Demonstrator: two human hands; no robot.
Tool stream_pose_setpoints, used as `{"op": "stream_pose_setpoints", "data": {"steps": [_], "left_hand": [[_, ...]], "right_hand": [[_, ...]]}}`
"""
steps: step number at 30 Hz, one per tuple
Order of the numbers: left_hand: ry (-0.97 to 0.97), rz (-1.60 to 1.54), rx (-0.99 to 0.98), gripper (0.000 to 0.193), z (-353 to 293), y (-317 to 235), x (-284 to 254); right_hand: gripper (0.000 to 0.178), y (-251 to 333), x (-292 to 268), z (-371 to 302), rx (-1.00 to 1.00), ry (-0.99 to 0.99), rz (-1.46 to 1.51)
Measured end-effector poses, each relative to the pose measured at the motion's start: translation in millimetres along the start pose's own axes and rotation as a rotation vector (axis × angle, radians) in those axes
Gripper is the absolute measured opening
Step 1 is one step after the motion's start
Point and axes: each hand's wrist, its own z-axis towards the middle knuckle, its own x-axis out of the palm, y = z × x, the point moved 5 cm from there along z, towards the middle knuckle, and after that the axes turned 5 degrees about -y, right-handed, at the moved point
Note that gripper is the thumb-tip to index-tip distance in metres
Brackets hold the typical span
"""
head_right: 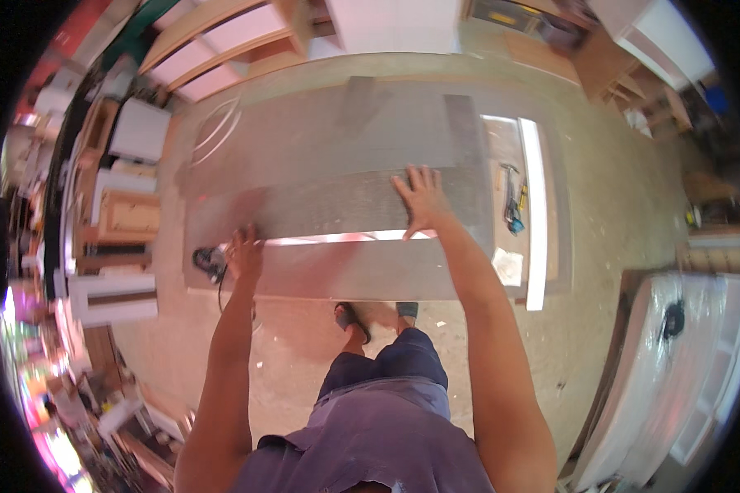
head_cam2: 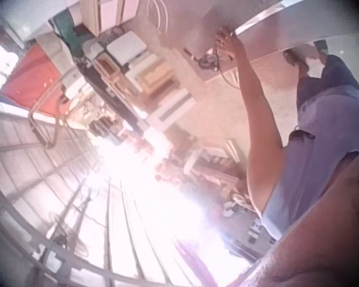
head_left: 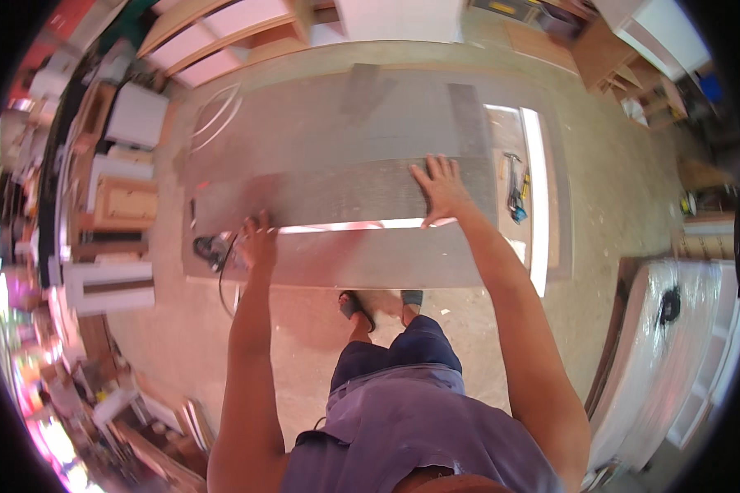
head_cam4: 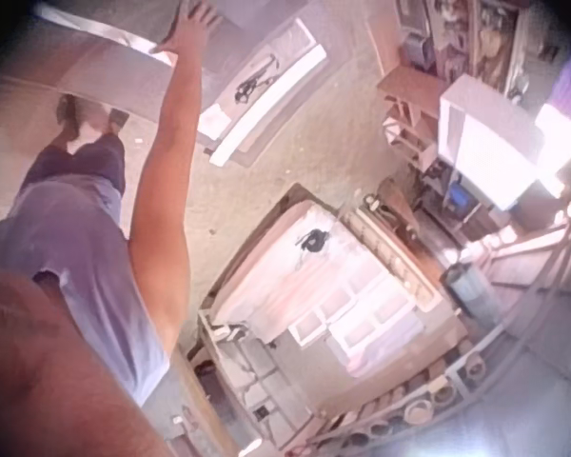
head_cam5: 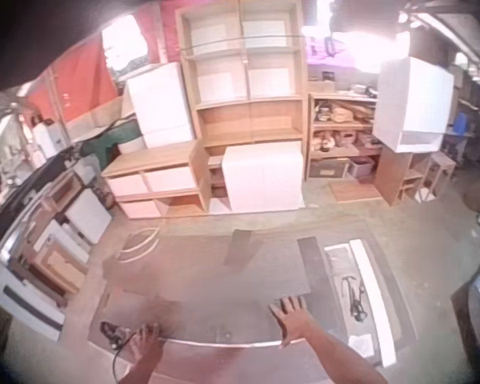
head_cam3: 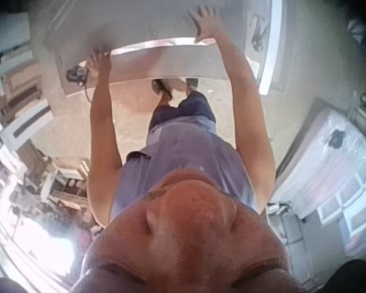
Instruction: The person uses a screwdriver to tighten screws on a white cabinet door, then flips the door and uses a sanding block to smooth its edges. The person then places the door onto a cabinet frame and adjusts a wooden panel.
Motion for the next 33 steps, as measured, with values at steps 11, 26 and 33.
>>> {"op": "stream_pose_setpoints", "data": {"steps": [11,26,33], "left_hand": [[-0.156,-0.584,0.319,0.066,-54.9,-137.3,-23.0],[-0.261,-0.069,-0.147,0.048,100.2,346.0,105.5],[-0.234,-0.509,0.749,0.070,62.4,6.9,16.4]], "right_hand": [[0.077,100.1,52.1,63.2,0.190,-0.418,0.501],[0.068,139.6,93.8,88.5,0.527,-0.276,-0.153],[0.071,137.1,87.7,92.5,0.536,-0.275,-0.186]]}}
